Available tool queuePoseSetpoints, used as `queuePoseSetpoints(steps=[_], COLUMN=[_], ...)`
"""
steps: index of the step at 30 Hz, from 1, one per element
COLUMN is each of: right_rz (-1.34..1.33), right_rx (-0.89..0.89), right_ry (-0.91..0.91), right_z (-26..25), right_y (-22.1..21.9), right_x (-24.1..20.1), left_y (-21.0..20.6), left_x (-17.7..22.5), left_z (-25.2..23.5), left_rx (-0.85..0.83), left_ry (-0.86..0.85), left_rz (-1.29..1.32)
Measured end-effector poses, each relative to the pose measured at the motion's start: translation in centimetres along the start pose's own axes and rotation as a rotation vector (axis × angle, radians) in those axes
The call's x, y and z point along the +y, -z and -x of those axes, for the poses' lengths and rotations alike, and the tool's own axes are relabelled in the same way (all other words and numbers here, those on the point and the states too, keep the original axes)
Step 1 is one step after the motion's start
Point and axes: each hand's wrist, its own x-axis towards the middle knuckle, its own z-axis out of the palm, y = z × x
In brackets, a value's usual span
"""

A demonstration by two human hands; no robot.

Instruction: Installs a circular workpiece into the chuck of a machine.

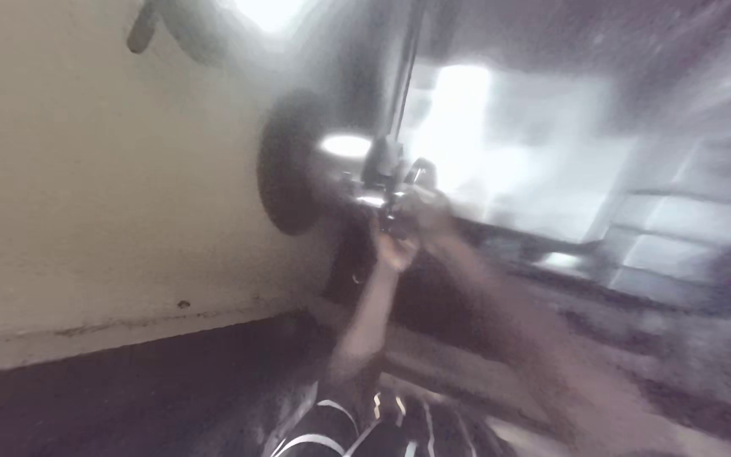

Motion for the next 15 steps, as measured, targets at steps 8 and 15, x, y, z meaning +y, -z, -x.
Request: queuePoseSetpoints(steps=[8, 15], right_rz=[0.354, 0.453], right_rx=[-0.005, -0.109], right_ry=[-0.017, -0.030], right_z=[-0.4, -1.8], right_y=[-1.0, -1.2], right_x=[-1.1, -1.5], left_y=[-0.9, -1.2], left_x=[0.3, 0.2], left_z=[0.3, -0.1], left_rx=[0.054, 0.159], left_ry=[0.029, 0.012], left_rz=[0.065, 0.159])
